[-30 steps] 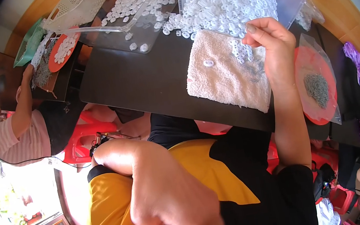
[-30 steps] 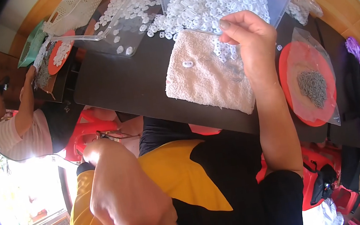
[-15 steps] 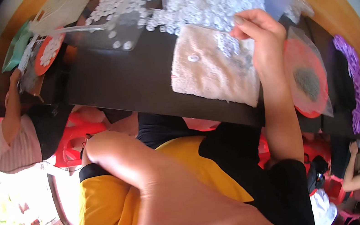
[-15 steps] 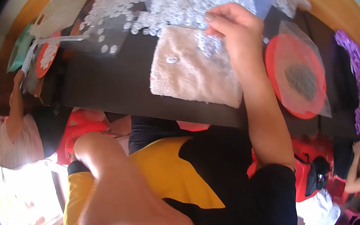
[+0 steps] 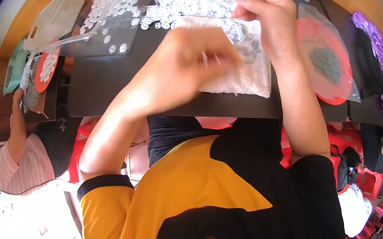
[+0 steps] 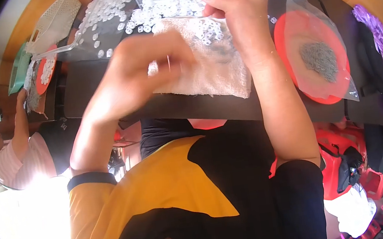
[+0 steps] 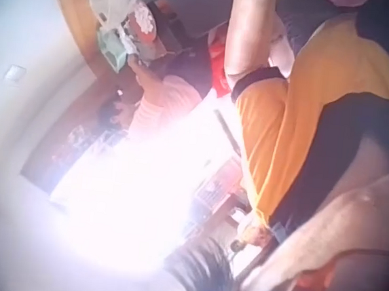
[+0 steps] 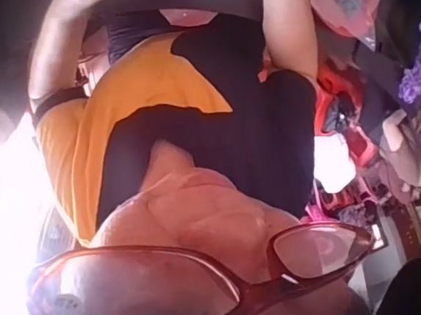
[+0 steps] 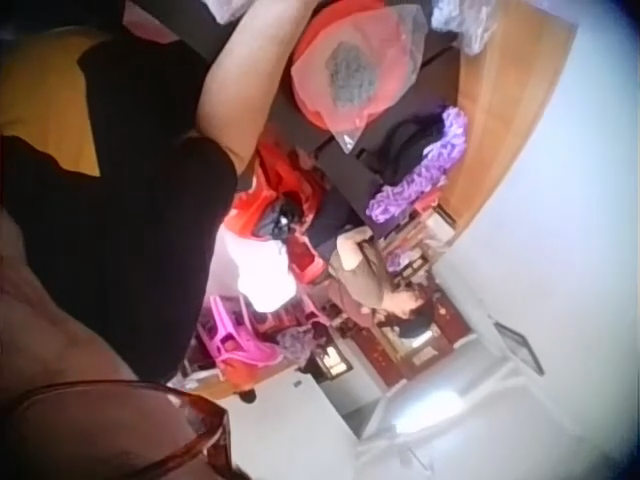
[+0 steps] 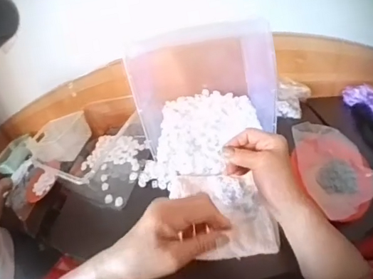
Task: Assembling small white plastic components by hand.
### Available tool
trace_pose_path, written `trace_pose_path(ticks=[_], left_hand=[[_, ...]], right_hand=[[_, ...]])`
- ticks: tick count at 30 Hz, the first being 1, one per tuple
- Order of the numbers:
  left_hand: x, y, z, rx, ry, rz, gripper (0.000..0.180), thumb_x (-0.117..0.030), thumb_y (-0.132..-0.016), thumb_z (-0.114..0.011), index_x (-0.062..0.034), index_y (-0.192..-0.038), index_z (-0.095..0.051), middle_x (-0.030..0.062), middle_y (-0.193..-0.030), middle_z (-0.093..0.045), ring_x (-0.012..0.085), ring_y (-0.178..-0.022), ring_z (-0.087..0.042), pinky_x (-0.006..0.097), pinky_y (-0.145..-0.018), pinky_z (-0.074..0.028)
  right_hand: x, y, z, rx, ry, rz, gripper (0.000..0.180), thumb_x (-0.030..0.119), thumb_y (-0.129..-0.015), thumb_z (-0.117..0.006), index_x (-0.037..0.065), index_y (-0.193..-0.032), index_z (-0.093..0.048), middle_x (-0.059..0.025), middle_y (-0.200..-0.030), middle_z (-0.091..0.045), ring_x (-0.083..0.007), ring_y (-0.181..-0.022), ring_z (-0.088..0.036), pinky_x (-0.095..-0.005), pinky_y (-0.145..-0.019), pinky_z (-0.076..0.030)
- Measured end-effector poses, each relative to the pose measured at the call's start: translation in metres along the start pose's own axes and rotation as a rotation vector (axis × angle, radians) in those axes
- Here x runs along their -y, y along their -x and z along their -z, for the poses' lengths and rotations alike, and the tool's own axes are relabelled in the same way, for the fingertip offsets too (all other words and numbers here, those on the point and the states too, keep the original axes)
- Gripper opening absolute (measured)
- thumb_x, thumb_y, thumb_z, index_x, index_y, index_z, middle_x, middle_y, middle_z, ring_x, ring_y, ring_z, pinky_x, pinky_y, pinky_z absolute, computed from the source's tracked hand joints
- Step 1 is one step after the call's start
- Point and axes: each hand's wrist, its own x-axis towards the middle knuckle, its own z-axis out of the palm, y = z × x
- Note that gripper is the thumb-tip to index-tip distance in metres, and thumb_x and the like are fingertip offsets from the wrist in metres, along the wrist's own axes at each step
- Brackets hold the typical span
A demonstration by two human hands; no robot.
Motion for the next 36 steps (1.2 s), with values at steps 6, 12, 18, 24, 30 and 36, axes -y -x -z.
trace_pose_path(ticks=[6,12,18,24,30,36], left_hand=[[0.079,-0.044,-0.007,-0.137,-0.368,0.126,0.018,-0.016,-0.075,-0.072,-0.0011,-0.084,-0.068,0.009,-0.076,-0.063,0.0196,-0.071,-0.061,0.031,-0.066,-0.049],[0.086,-0.055,-0.02,-0.086,-0.539,0.234,0.022,-0.021,-0.071,-0.075,-0.0026,-0.079,-0.067,0.0117,-0.079,-0.065,0.0258,-0.072,-0.064,0.036,-0.069,-0.051],[0.094,-0.054,-0.018,-0.159,-0.263,0.264,0.018,-0.016,-0.073,-0.074,-0.0012,-0.081,-0.067,0.0065,-0.067,-0.062,0.0164,-0.062,-0.06,0.03,-0.061,-0.049],[0.071,-0.051,-0.007,-0.198,0.172,0.363,0.012,-0.013,-0.082,-0.069,-0.0014,-0.085,-0.066,0.0028,-0.064,-0.059,0.0085,-0.055,-0.052,0.023,-0.05,-0.042],[0.069,-0.047,-0.008,-0.297,0.464,0.367,0.014,-0.011,-0.087,-0.066,0.0028,-0.089,-0.063,0.0059,-0.07,-0.061,0.0096,-0.057,-0.053,0.024,-0.049,-0.041],[0.072,-0.048,-0.014,-0.425,0.722,0.296,0.01,-0.002,-0.084,-0.066,0.0058,-0.09,-0.063,0.0088,-0.074,-0.063,0.0119,-0.058,-0.057,0.025,-0.045,-0.044]], right_hand=[[0.0,-0.004,-0.004,0.005,-0.025,-0.017,0.007,0.003,-0.084,-0.067,-0.003,-0.087,-0.068,-0.005,-0.076,-0.066,-0.0092,-0.065,-0.06,-0.0218,-0.063,-0.047],[0.0,-0.003,-0.004,0.007,-0.007,-0.037,0.007,0.003,-0.084,-0.066,-0.003,-0.088,-0.067,-0.0045,-0.076,-0.065,-0.0089,-0.065,-0.059,-0.0215,-0.062,-0.047],[0.001,-0.003,-0.004,0.019,0.018,-0.038,0.007,0.004,-0.084,-0.067,-0.002,-0.087,-0.067,-0.0036,-0.074,-0.065,-0.0091,-0.065,-0.058,-0.0224,-0.062,-0.046],[-0.001,-0.002,-0.007,0.031,0.065,-0.063,0.006,0.004,-0.084,-0.066,-0.001,-0.086,-0.067,-0.0034,-0.074,-0.064,-0.0091,-0.066,-0.058,-0.0223,-0.063,-0.045],[0.0,0.002,-0.013,0.082,0.091,-0.069,0.005,0.002,-0.085,-0.064,-0.002,-0.088,-0.065,-0.0041,-0.077,-0.064,-0.0103,-0.069,-0.059,-0.024,-0.065,-0.048],[-0.003,0.004,-0.017,0.086,0.119,-0.056,0.005,0.001,-0.088,-0.062,-0.002,-0.092,-0.063,-0.0053,-0.08,-0.064,-0.0114,-0.071,-0.06,-0.0249,-0.068,-0.05]])
